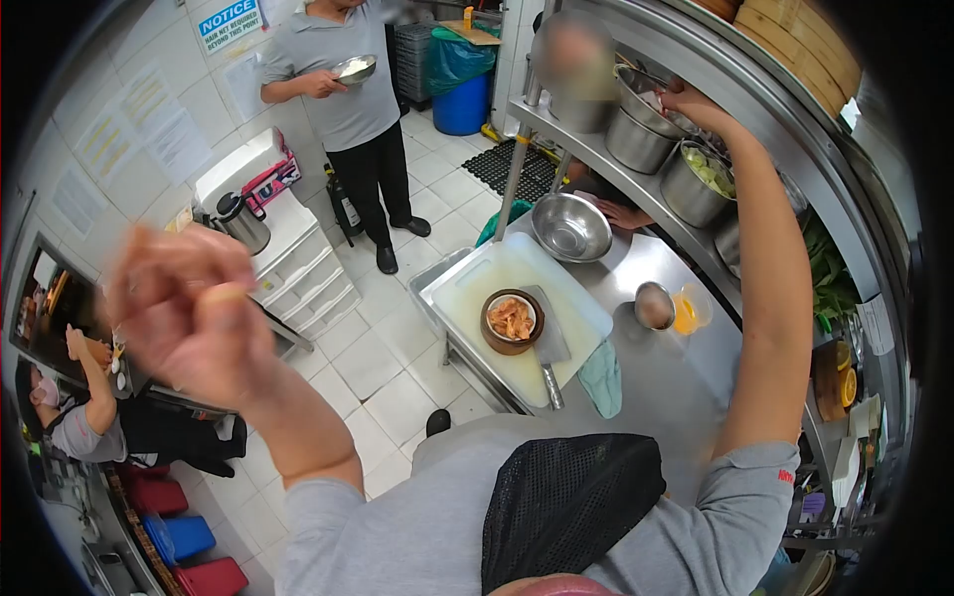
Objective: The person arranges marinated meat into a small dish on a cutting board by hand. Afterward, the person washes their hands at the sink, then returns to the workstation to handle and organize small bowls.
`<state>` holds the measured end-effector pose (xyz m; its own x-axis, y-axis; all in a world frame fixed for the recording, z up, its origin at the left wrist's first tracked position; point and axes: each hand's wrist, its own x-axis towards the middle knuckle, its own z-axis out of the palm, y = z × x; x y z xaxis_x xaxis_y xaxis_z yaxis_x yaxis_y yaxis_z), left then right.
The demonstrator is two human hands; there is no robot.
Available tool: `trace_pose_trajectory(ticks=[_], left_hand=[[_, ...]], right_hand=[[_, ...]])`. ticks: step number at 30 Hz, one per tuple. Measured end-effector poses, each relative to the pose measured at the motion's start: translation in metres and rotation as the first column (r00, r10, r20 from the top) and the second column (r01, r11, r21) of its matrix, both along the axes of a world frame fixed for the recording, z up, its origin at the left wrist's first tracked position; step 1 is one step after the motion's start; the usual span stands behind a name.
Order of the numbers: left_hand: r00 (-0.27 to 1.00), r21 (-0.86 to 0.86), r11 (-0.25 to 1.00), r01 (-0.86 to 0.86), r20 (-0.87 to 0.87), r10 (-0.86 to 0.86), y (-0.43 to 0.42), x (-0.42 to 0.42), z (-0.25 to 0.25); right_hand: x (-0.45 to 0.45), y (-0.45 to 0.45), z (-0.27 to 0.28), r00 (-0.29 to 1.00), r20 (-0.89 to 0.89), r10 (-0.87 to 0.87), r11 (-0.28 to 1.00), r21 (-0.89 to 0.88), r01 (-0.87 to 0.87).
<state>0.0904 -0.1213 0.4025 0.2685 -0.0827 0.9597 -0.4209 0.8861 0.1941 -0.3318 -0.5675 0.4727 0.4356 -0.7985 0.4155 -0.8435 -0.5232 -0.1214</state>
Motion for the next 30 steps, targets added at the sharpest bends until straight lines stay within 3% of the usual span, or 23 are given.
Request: trace_pose_trajectory(ticks=[1,4,7,8,10,13,15,16,18,19,21,22,23,25,30], left_hand=[[0.994,-0.114,0.993,0.022,0.11,-0.01,0.004,-0.006,0.029],[0.98,-0.169,0.98,-0.107,0.15,0.133,0.028,0.007,0.088],[0.951,-0.253,0.968,0.002,0.301,0.076,0.03,0.003,0.107],[0.891,0.026,0.991,0.133,0.434,-0.131,0.024,-0.008,0.084],[0.859,0.262,0.961,0.087,0.468,-0.205,0.006,-0.066,0.045],[0.831,0.544,0.813,0.207,0.341,-0.44,-0.018,-0.09,-0.012],[0.863,0.62,0.726,0.296,0.152,-0.482,-0.025,-0.085,-0.053],[0.863,0.62,0.723,0.306,0.14,-0.486,-0.026,-0.081,-0.074],[0.927,0.716,0.609,0.342,-0.148,-0.346,-0.021,-0.07,-0.113],[0.927,0.721,0.599,0.347,-0.166,-0.337,-0.018,-0.066,-0.128],[0.901,0.756,0.495,0.43,-0.396,-0.178,-0.011,-0.059,-0.154],[0.901,0.784,0.457,0.419,-0.42,-0.105,-0.006,-0.054,-0.166],[0.896,0.782,0.453,0.428,-0.432,-0.101,-0.003,-0.051,-0.177],[0.863,0.84,0.333,0.428,-0.49,0.124,0.006,-0.047,-0.197],[0.839,0.851,0.282,0.444,-0.505,0.201,0.011,-0.046,-0.211]], right_hand=[[0.003,0.004,0.004,1.0,0.0,-0.004,1.0,-0.006,0.004],[0.005,0.018,0.006,0.994,-0.071,-0.083,0.996,0.02,0.085],[0.004,0.019,-0.001,0.996,0.089,-0.004,1.0,0.002,0.004],[0.004,0.021,-0.003,0.995,0.095,-0.012,0.999,0.036,0.008],[0.002,0.021,-0.006,0.988,0.156,-0.01,0.999,0.045,0.003],[-0.005,0.02,-0.006,0.96,0.259,0.106,0.987,0.09,-0.133],[-0.003,0.037,-0.002,0.956,0.272,0.112,0.993,0.016,-0.121],[0.003,0.055,0.005,0.96,0.274,0.058,0.998,-0.014,-0.056],[0.008,0.054,-0.001,0.944,0.329,0.007,0.999,-0.05,0.01],[0.007,0.044,-0.007,0.924,0.382,0.008,0.998,-0.062,0.017],[-0.007,0.01,-0.014,0.859,0.492,0.143,0.974,0.082,-0.209],[-0.009,0.013,-0.016,0.87,0.491,0.04,0.987,0.115,-0.11],[-0.007,0.018,-0.015,0.876,0.481,0.039,0.986,0.122,-0.111],[-0.004,0.023,-0.013,0.845,0.529,0.08,0.972,0.147,-0.184],[-0.005,0.024,-0.011,0.907,0.412,0.09,0.993,0.038,-0.116]])
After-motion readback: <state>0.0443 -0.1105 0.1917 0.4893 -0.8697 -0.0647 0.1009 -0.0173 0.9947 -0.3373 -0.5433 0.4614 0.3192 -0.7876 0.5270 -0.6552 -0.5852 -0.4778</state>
